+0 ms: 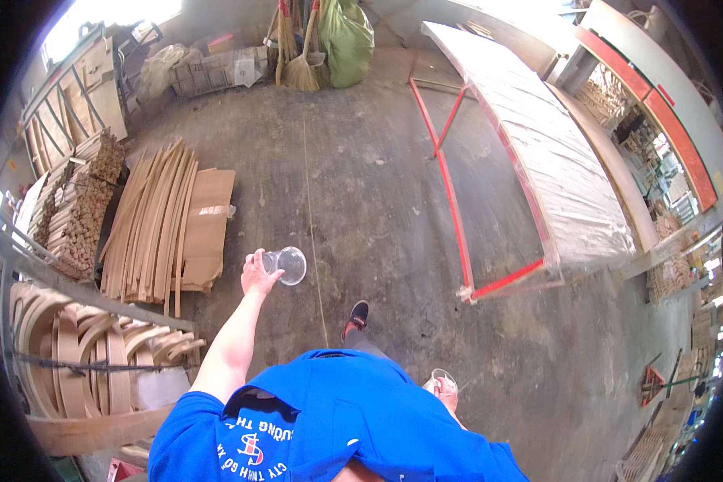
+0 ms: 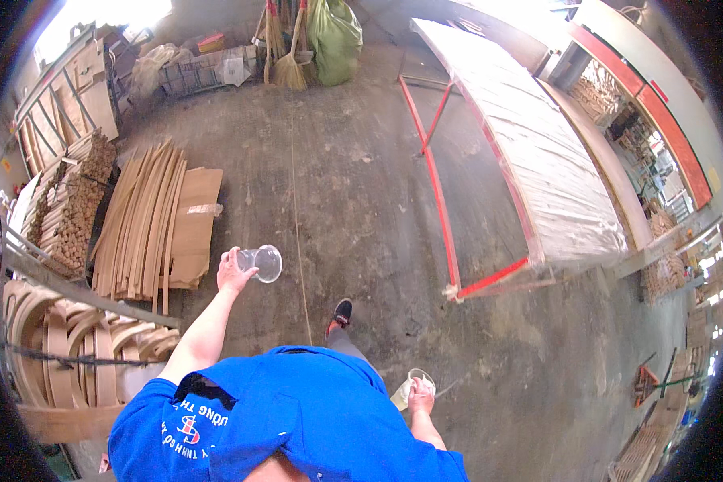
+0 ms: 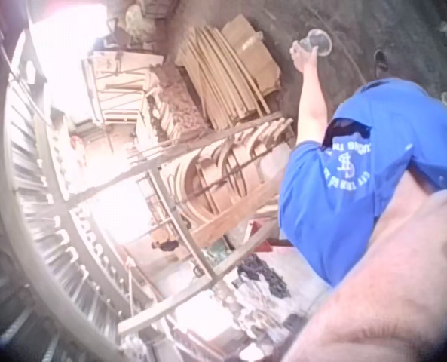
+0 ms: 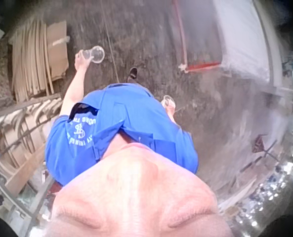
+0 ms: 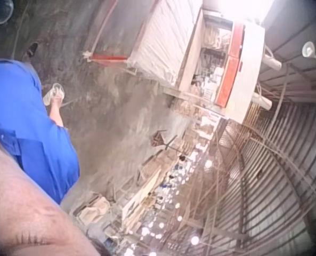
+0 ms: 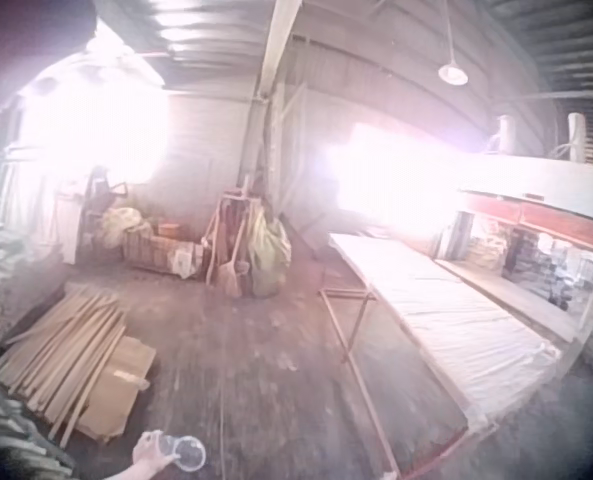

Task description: The person walks through a workshop and cleans a wooden workstation. They use a white cloth to wipe the surface and a small wooden stick to scrape debris from a recessed area. The person then pours a liquid from a plastic cup into a large container and returns to the workstation to continue cleaning.

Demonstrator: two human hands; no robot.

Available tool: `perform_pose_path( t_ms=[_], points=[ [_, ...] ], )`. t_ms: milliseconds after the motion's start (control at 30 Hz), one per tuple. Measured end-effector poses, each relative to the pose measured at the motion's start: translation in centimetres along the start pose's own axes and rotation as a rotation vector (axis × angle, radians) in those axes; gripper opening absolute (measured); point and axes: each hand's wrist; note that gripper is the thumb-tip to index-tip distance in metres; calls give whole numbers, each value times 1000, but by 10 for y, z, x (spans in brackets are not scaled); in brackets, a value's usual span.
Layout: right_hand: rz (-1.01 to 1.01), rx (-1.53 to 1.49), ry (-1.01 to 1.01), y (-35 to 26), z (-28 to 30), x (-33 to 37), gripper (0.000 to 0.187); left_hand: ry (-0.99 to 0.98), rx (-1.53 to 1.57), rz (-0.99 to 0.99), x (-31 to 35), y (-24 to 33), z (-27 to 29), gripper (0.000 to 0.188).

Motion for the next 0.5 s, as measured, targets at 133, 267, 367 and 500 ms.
perform_pose_path(
  t_ms=[133, 267, 367, 500],
  points=[
    [79, 18, 35, -31, 16, -156, 28, -5, -49, 181, -62, 5, -18, 78],
    [244, -43, 55, -98, 48, -334, 37, -40, -102, 557, -88, -14, -13, 78],
    [398, -45, 146, -135, 64, -470, 38, -75, -112, 786, -118, -14, -23, 77],
    [441, -150, 190, -196, 69, -621, 33, -176, -165, 1035, -185, 10, -34, 74]
  ],
)
Point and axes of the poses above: each hand's wrist, its own x-axis away from the middle knuckle, its own z-axis out of the back of the hand, y = z × x, and after that the axes turned 10 degrees about z, right-handed
